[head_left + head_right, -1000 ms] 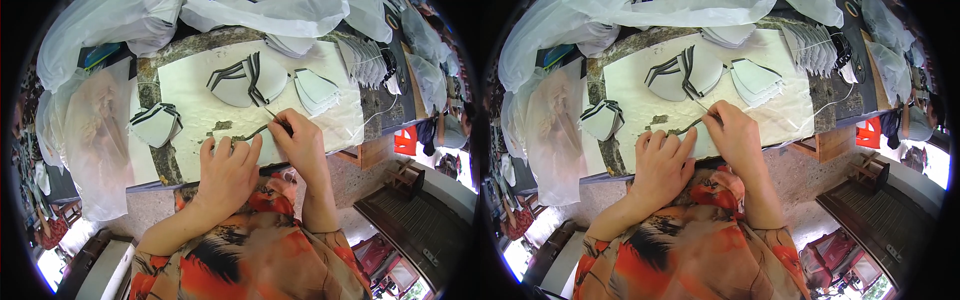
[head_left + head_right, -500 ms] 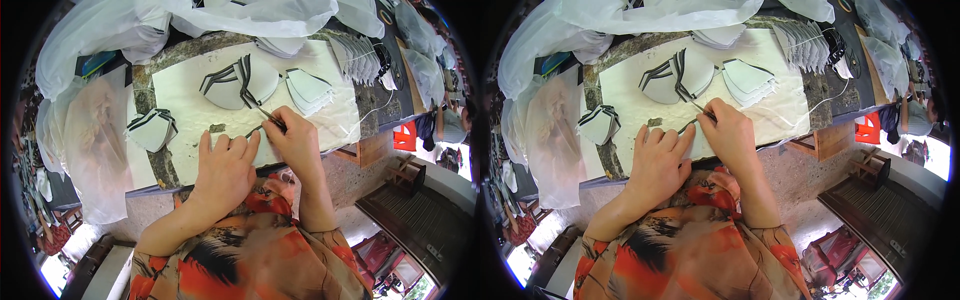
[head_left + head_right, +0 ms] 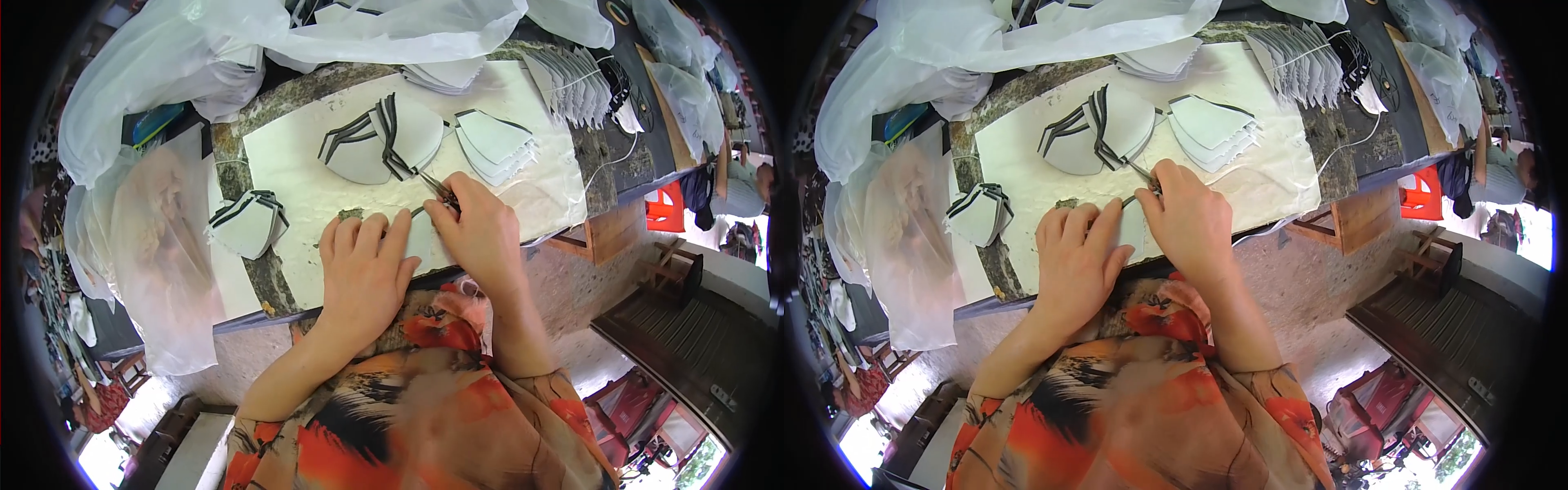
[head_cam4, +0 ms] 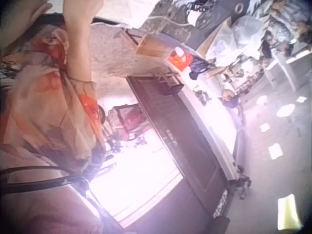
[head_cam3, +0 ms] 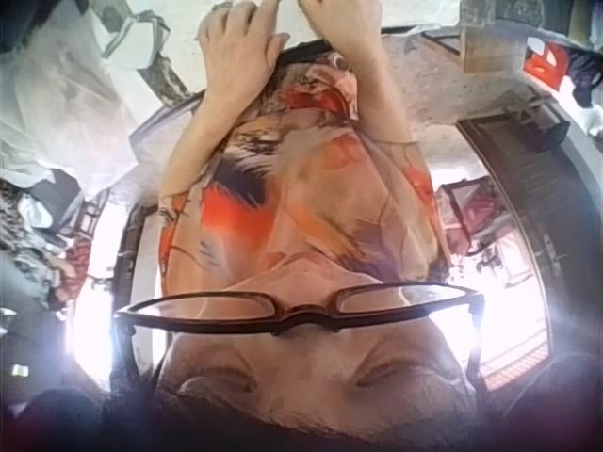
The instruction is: Trimming excess threads and cleaning shoe upper components using small clippers.
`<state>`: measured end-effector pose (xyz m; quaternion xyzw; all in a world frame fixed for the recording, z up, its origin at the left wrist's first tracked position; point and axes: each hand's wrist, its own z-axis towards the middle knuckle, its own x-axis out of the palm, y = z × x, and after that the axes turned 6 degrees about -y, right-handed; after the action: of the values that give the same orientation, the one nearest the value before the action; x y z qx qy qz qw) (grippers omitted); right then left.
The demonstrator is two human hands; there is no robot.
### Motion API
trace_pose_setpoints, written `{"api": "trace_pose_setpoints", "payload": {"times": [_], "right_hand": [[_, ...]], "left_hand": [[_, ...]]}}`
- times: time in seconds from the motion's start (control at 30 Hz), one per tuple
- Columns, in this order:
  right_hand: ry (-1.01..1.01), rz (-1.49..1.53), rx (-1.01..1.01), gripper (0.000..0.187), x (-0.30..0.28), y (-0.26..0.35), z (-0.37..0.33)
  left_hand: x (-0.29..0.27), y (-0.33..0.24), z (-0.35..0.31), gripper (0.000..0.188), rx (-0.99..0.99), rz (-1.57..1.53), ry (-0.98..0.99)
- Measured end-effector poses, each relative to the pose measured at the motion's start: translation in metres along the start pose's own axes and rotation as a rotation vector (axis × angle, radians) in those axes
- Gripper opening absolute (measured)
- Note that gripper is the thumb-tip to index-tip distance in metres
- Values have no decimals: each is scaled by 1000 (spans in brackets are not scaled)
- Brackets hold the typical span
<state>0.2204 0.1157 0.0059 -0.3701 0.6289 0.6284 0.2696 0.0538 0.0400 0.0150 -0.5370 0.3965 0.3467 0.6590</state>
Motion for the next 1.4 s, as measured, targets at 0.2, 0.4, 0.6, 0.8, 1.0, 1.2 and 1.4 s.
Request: {"api": "trace_pose_setpoints", "payload": {"times": [0.2, 0.4, 0.6, 0.8, 1.0, 1.2, 1.4], "right_hand": [[88, 289, 81, 21, -17, -11, 0], [326, 424, 167, 25, -28, -16, -1], [480, 379, 255, 41, -30, -13, -2], [389, 452, 175, 28, -26, -13, -9], [500, 371, 226, 38, -29, -15, -7], [510, 517, 149, 19, -30, -12, -14], [534, 554, 110, 17, -35, -6, -12]], "left_hand": [[18, 6, -24, 59, -5, 7, -100], [22, 10, -36, 62, -3, -53, -113], [28, 15, -45, 77, -29, -121, -232], [39, 21, -52, 89, 47, -67, -343], [37, 20, -52, 93, 80, -42, -398], [-2, 20, -27, 49, -78, -299, -206], [-20, 36, -12, 17, -46, -360, 90]]}}
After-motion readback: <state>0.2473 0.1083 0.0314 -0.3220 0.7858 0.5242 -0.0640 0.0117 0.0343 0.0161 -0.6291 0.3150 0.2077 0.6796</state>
